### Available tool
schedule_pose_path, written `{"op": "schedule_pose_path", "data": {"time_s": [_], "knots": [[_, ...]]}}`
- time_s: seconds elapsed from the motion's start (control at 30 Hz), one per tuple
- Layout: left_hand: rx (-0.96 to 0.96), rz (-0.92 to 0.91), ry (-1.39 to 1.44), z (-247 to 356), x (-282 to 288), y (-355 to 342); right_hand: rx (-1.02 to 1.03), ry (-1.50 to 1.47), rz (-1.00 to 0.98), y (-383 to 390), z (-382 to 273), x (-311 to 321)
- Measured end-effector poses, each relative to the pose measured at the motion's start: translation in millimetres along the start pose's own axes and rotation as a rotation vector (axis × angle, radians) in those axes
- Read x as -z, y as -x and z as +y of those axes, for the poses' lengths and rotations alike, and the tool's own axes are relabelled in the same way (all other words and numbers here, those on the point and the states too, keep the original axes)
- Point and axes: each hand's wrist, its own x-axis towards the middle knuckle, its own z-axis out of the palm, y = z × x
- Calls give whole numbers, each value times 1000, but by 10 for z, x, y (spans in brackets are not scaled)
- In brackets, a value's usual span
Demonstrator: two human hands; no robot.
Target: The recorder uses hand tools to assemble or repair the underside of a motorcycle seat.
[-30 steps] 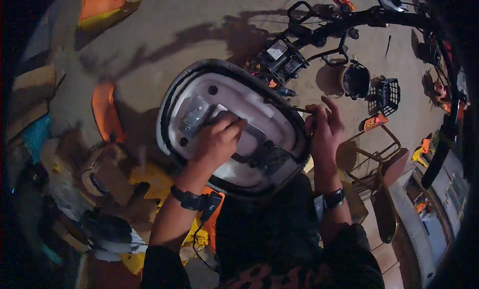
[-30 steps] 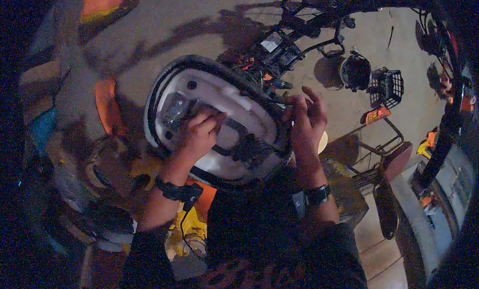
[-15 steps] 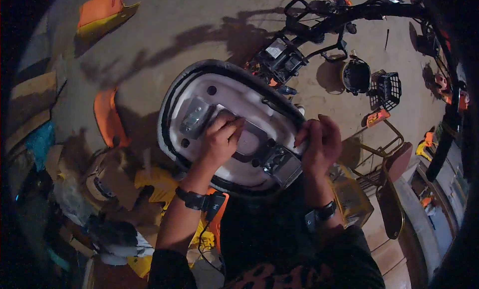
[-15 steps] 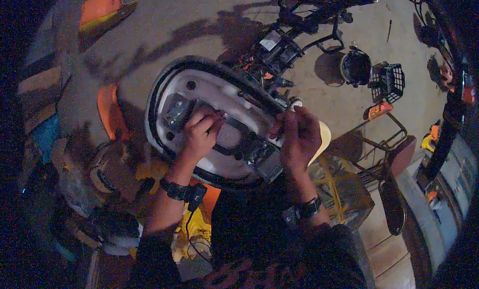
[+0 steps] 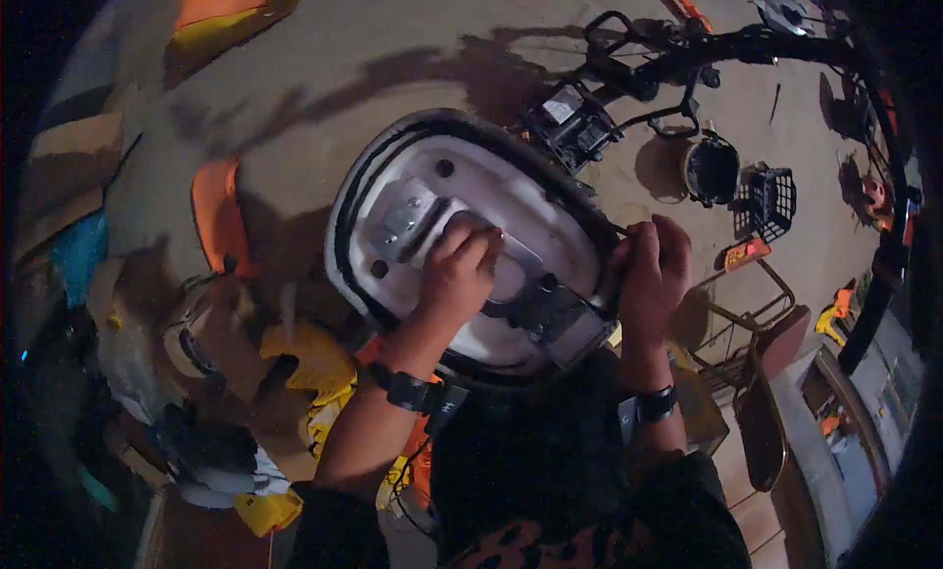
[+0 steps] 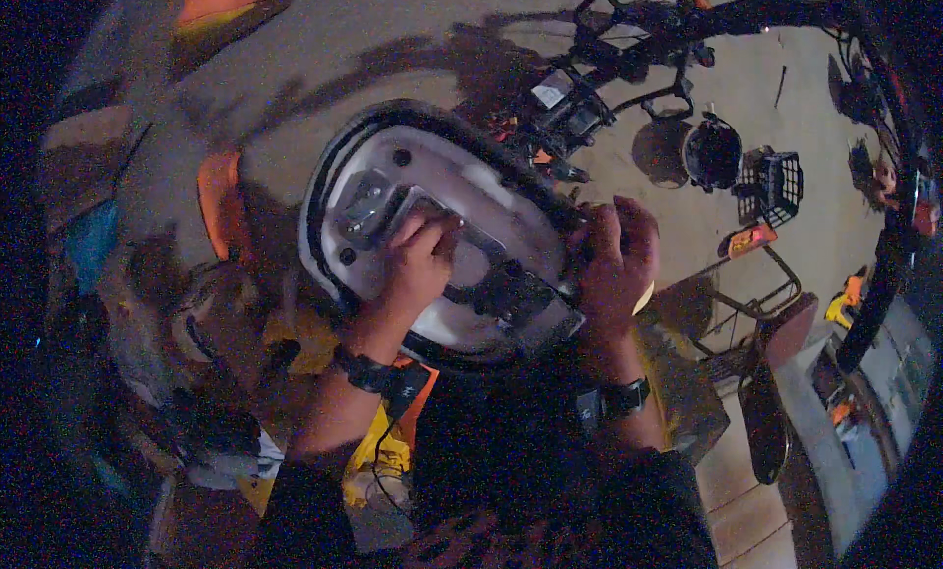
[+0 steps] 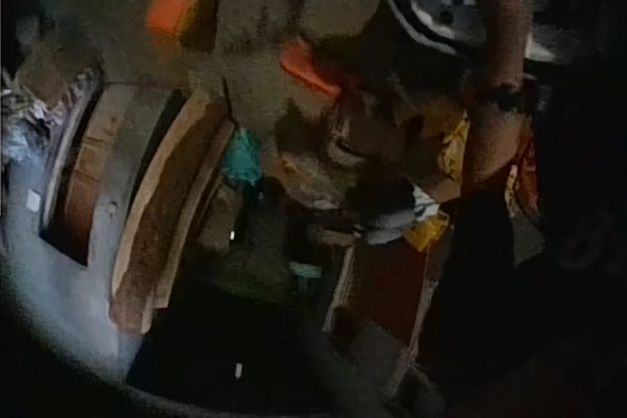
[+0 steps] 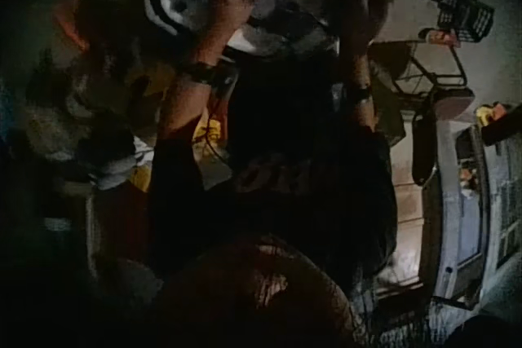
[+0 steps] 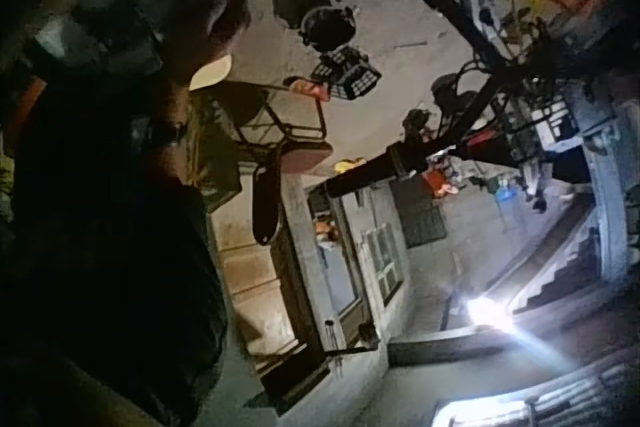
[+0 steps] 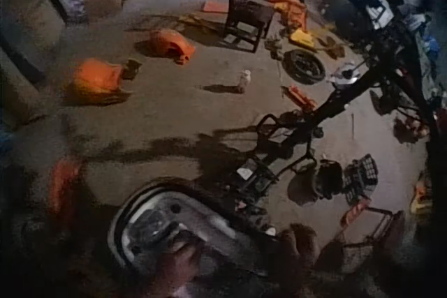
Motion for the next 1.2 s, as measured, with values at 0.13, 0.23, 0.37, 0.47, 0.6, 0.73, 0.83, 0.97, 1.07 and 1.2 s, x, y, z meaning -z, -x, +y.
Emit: {"op": "schedule_pose_path", "data": {"time_s": [0.13,0.23,0.37,0.47,0.6,0.73,0.83,0.97,1.07,1.2], "knots": [[64,81,-151,-10,-63,74,87,32,-10,89,2,-89],[124,31,9,83,35,-9,119,-50,6,131,-15,-83],[54,-87,112,-12,100,50,517,-2,-102,52,-136,48],[25,-57,-42,5,32,54,730,101,-131,63,-377,-162],[116,-29,-170,65,35,124,708,636,-509,133,-708,-696],[77,-69,-52,-9,-124,57,878,1137,-903,-107,21,-1117],[106,-185,17,-52,-52,164,993,1195,-896,128,-53,-1405],[87,-51,-1,-101,-251,245,1182,1219,-891,53,154,-1509],[165,46,91,-106,-315,187,1151,1290,-934,1,219,-1616],[204,8,4,-35,-218,220,1166,1279,-1030,201,-180,-1709]]}}
